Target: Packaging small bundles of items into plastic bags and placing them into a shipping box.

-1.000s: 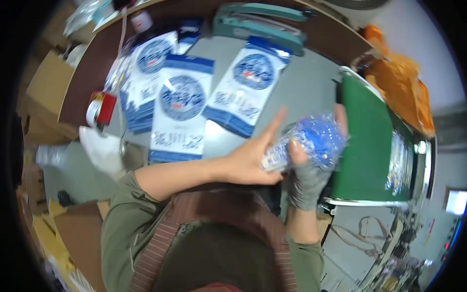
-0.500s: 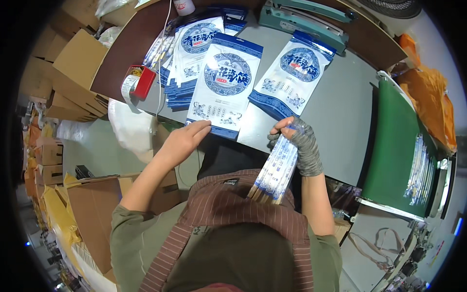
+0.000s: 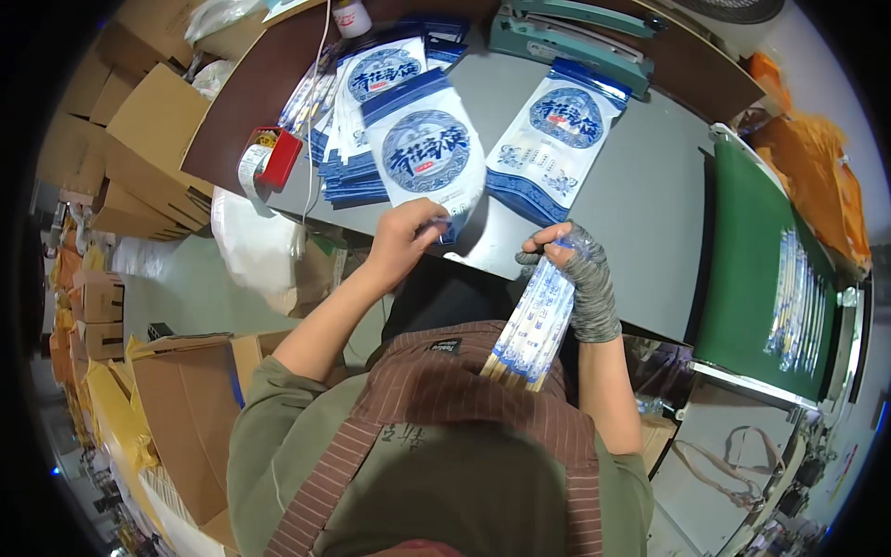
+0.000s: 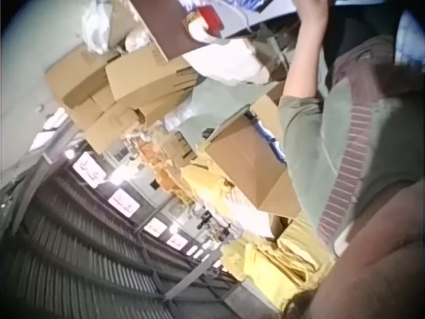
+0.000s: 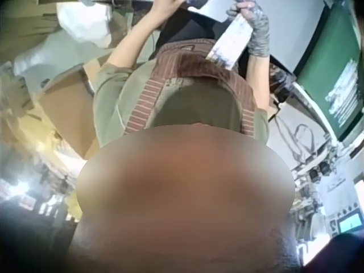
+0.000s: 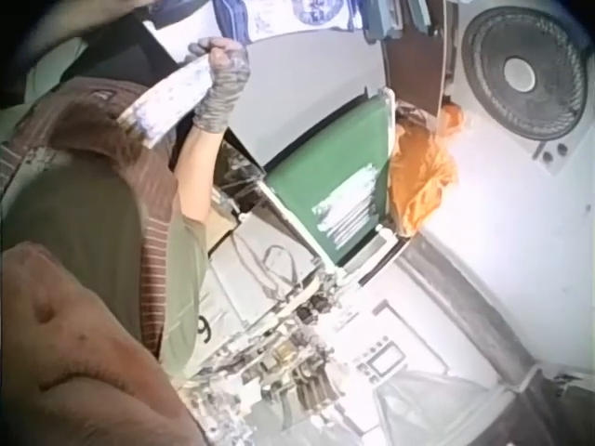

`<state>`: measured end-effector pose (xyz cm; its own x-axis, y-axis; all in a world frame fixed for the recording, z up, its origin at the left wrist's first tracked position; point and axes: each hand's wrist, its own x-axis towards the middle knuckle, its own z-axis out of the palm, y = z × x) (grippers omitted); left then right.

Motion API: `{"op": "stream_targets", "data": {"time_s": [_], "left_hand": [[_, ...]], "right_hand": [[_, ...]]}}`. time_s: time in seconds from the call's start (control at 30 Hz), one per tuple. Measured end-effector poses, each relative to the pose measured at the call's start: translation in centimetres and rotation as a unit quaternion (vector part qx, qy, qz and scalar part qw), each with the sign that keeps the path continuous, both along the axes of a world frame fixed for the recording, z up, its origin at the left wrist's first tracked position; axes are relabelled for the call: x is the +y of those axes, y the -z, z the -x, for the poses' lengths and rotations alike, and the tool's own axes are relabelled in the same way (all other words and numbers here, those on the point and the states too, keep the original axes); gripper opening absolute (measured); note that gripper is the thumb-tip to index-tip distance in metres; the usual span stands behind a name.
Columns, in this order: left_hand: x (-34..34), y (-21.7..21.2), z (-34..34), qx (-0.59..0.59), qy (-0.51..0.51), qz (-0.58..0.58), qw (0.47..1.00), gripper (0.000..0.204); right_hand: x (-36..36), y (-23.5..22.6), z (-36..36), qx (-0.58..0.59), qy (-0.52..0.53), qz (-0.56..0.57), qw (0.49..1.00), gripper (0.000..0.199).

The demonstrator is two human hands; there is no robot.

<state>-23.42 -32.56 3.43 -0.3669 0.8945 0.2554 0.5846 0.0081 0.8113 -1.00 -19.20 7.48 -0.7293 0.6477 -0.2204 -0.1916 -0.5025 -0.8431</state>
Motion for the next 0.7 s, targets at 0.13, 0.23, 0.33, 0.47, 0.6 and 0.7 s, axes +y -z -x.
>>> {"op": "stream_targets", "data": {"time_s": [0.13,0.23,0.33,0.47,0.6,0.7], "left_hand": [[1.2,-2.4,-2.4,0.197,-0.08,-0.112,0.971,0.011],[1.4,-3.4,-4.7,0.409,-0.014,0.029,0.912,0.007],[1.5,-1.7,-6.2,0.313,0.031,0.111,0.943,0.023],[0.2,-3.3,-3.4,0.169,0.148,0.139,0.964,0.03],[-0.8,-2.5,-3.9,0.299,0.049,0.107,0.947,0.028],[0.0,-0.4,-3.6,0.345,-0.049,0.064,0.935,0.025]], "right_hand": [[0.3,0.1,-1.8,0.007,0.013,0.013,1.0,0.025],[0.1,0.0,-2.4,0.003,0.02,-0.013,1.0,0.025],[-0.4,-0.5,-2.1,0.024,0.02,-0.086,0.996,0.027],[-0.8,-1.1,-2.9,0.039,0.048,-0.078,0.995,0.026],[-0.6,-0.6,-3.7,0.038,0.045,-0.045,0.997,0.024],[-0.9,-0.8,-2.9,0.052,0.027,-0.057,0.997,0.024]]}}
